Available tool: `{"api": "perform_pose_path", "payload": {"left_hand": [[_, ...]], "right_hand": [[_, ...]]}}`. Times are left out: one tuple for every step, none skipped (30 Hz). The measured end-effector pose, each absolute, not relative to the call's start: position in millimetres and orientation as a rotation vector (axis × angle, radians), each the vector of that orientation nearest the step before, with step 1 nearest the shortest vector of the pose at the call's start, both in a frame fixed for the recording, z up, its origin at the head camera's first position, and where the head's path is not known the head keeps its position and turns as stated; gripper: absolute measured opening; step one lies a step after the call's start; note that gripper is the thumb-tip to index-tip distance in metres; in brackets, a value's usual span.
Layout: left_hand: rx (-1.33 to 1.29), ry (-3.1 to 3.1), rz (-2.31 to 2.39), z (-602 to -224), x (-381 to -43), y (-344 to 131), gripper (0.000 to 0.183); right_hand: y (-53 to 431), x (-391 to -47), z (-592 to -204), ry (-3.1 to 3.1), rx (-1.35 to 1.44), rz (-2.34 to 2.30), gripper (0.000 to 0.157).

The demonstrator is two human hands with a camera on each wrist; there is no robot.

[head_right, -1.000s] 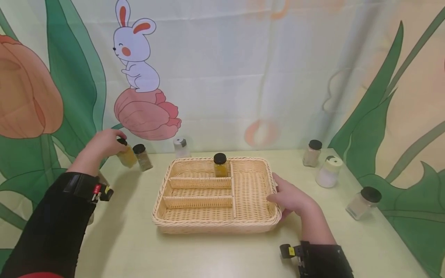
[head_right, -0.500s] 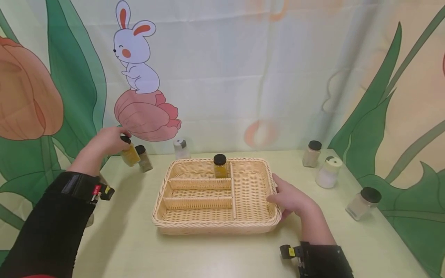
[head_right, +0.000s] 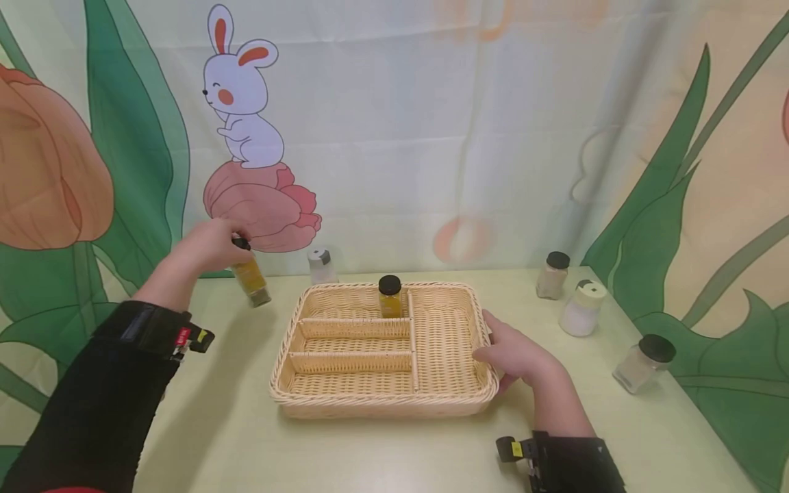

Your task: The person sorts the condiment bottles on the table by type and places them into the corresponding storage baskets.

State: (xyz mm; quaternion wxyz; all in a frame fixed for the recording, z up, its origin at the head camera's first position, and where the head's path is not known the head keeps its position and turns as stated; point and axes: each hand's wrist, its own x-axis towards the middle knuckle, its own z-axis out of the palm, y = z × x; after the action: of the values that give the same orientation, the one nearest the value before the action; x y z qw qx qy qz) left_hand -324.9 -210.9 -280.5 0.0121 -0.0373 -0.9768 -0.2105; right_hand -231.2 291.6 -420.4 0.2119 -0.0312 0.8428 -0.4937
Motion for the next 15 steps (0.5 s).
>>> {"api": "perform_pose_path", "payload": {"left_hand": [[-0.120, -3.046, -0.658, -280, -326, -208, 0.021], [-0.123, -3.045, -0.658, -280, -326, -206, 0.021], [-0.135, -3.041, -0.658, -279, -327, -204, 0.020], [-0.147, -3.036, -0.657, -279, -328, -201, 0.020], [-0.162, -3.028, -0.649, -279, -329, -199, 0.018], [-0.171, -3.022, -0.633, -279, -329, -196, 0.017], [-0.179, -3.019, -0.626, -279, -330, -193, 0.016], [-0.189, -3.015, -0.616, -278, -330, -190, 0.015], [-0.201, -3.012, -0.606, -278, -330, -187, 0.015], [-0.208, -3.011, -0.600, -277, -330, -184, 0.016], [-0.219, -3.010, -0.591, -276, -330, -180, 0.016], [-0.225, -3.011, -0.586, -276, -330, -177, 0.016], [-0.232, -3.010, -0.587, -275, -330, -173, 0.016], [-0.237, -3.008, -0.584, -275, -329, -170, 0.016], [-0.242, -3.006, -0.588, -274, -329, -166, 0.017]], "right_hand": [[292, -231, -421, 2.340, -0.086, -1.373, 0.089], [292, -231, -421, 2.338, -0.088, -1.377, 0.089], [292, -231, -421, 2.336, -0.088, -1.380, 0.089], [292, -232, -421, 2.334, -0.089, -1.381, 0.089], [292, -232, -421, 2.332, -0.089, -1.383, 0.089], [292, -232, -421, 2.330, -0.089, -1.385, 0.089], [292, -232, -421, 2.329, -0.088, -1.386, 0.089], [292, -232, -421, 2.328, -0.088, -1.385, 0.089], [292, -231, -420, 2.328, -0.085, -1.384, 0.089], [292, -231, -420, 2.328, -0.086, -1.384, 0.089], [292, -231, -420, 2.329, -0.086, -1.384, 0.089], [292, -231, -420, 2.330, -0.086, -1.383, 0.089], [292, -231, -419, 2.332, -0.087, -1.382, 0.089], [292, -231, -419, 2.333, -0.089, -1.382, 0.089], [292, -231, -419, 2.335, -0.091, -1.383, 0.089]]}}
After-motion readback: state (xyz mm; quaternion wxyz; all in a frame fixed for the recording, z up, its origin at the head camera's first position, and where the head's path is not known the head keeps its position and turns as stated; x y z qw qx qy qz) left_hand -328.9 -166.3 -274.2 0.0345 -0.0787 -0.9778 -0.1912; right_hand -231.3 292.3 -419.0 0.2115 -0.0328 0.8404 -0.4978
